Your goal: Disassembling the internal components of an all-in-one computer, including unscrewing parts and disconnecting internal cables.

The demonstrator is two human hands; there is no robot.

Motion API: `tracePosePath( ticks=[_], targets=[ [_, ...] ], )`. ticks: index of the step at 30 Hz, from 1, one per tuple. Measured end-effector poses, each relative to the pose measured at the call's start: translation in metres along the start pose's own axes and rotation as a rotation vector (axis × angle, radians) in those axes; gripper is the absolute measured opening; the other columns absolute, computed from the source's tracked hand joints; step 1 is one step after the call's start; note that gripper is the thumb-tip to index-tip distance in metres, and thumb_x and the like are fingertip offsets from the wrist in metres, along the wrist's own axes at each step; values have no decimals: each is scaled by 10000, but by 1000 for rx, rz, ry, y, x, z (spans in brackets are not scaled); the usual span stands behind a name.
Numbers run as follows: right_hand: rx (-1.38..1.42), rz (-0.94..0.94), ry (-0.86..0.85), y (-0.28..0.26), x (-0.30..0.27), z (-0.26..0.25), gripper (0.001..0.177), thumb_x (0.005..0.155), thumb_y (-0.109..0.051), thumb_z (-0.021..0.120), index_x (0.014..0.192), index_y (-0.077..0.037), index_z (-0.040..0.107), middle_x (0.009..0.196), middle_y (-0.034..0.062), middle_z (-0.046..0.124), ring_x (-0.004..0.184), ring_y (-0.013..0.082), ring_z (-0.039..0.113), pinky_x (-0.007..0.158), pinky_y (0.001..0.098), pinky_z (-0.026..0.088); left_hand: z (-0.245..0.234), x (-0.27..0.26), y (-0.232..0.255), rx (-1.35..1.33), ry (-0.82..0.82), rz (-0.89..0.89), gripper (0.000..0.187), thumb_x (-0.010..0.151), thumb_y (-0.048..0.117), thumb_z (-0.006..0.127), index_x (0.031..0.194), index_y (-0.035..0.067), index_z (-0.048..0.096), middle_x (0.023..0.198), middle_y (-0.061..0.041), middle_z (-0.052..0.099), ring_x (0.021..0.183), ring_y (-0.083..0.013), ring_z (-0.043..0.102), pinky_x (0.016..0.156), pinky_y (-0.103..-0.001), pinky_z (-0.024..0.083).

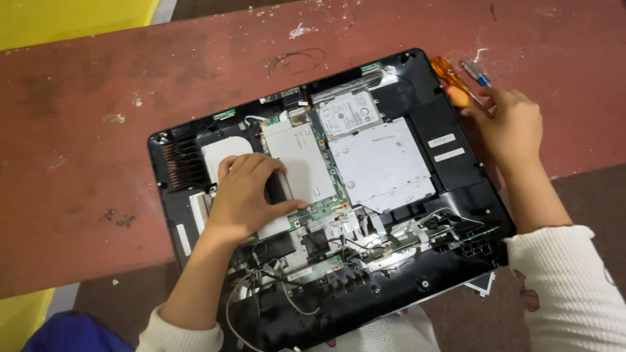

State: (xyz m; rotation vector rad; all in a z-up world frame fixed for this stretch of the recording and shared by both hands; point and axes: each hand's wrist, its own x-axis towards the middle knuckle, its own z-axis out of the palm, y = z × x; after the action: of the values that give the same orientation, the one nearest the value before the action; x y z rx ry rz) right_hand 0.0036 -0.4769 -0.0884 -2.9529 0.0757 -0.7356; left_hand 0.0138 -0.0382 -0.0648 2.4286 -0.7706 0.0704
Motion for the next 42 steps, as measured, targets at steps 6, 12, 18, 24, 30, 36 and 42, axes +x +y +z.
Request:
tracePosePath(
  ticks=[6,12,18,24,30,36,42],
  targets=[
    [59,62,58,-21,-2,-15,226,924,-98,822,1086,39,744,932,152,683,756,245,651,634,350,507,-4,3,-2,-133,52,-55,372,794,303,753,1037,37,661,950,-64,674,872,-226,598,965,-372,350],
    [303,-218,-100,-117,6,-56,245,895,7,679,1132,71,684,1075,214,662,935,335,622,816,409,500,-16,-4,-19,28,435,34,220,863,130,608,1061,35,602,1069,-127,642,938,-321,576,923,-424,338],
    [587,-506,-622,-232,-9,-39,541,847,-286,690,1279,10,556,1177,245,601,1089,438,581,916,504,453,-11,-16,-49,275,378,-523,528,888,182,654,1375,73,479,1474,-247,354,1316,-561,344,1033,-628,288],
    [365,-641,-554,-272,-13,-6,772,795,-445,728,1385,-13,479,1155,133,532,1004,338,550,818,414,431,-2,-19,-61,451,183,-662,607,867,262,606,1420,71,441,1464,-203,412,1374,-477,299,966,-644,409],
    [478,-567,-543,-273,-18,-6,604,819,-372,729,1287,-26,562,1138,98,547,984,314,565,804,386,420,4,-19,-61,445,199,-618,578,891,222,585,1417,44,425,1470,-246,412,1381,-509,261,1004,-592,354],
    [509,-545,-454,-277,-18,-14,537,824,-259,732,1276,-16,575,1092,101,554,926,320,575,782,382,415,5,-20,-62,442,251,-582,528,929,237,528,1405,22,450,1467,-267,412,1377,-529,239,1000,-566,335],
    [493,-554,-373,-273,-16,-17,554,815,-317,743,1261,-28,586,1087,96,556,938,303,569,798,376,406,7,-19,-66,379,287,-598,507,971,351,481,1359,28,525,1443,-258,459,1373,-521,262,986,-579,338]
  ],
)
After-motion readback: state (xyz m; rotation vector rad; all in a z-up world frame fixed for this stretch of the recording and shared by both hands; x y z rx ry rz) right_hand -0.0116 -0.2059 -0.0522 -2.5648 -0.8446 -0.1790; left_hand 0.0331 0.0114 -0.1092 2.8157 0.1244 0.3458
